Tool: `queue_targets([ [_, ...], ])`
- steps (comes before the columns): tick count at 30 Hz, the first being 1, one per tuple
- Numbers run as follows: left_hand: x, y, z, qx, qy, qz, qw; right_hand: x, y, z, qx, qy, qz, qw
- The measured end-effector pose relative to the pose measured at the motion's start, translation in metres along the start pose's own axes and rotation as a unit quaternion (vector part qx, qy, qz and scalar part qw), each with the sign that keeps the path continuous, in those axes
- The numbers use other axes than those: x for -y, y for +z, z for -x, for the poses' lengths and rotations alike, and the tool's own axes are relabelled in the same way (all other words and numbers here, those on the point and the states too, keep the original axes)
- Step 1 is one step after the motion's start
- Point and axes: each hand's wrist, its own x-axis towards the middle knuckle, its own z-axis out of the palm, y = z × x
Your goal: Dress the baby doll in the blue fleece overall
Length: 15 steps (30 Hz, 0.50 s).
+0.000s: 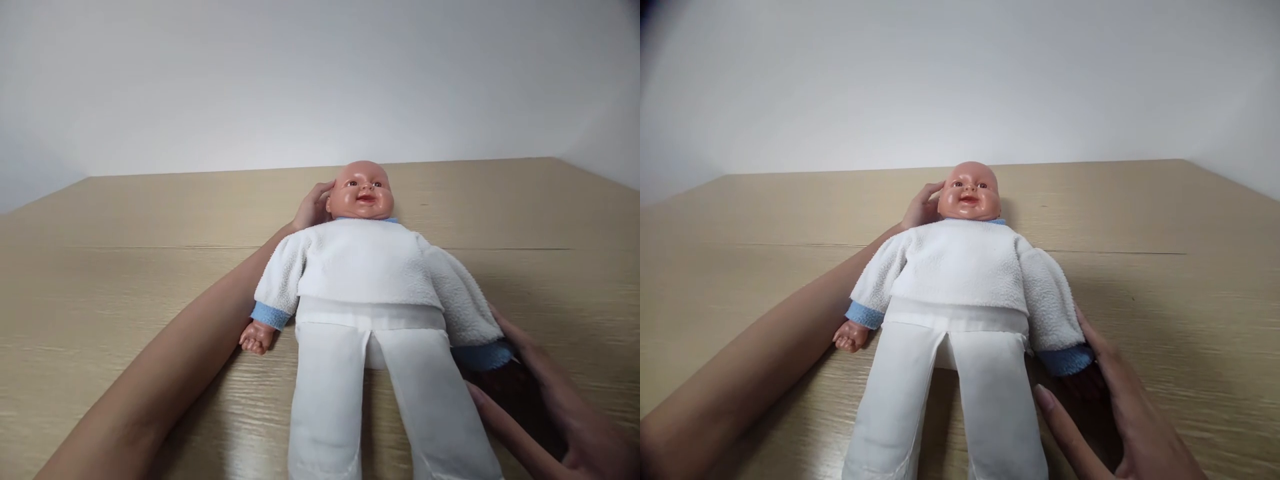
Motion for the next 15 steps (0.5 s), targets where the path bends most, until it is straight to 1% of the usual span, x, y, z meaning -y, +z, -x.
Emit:
queue_targets([
  [3,0.000,0.002,-0.002,-0.006,0.010,0.004,1.000,0.002,0.001,0.001,0.008,-0.001,0.004,1.000],
  [7,0.000,0.001,-0.005,-0.001,0.012,0.004,1.000,0.009,0.000,0.002,0.003,-0.031,0.020,0.999],
  [12,0.000,-0.005,-0.009,0.000,-0.007,-0.017,1.000,0.022,-0.002,-0.004,0.019,-0.049,0.018,0.998],
  [15,0.000,-0.012,-0.008,-0.001,-0.024,-0.037,0.999,0.029,-0.005,-0.008,0.026,-0.049,0.018,0.998],
])
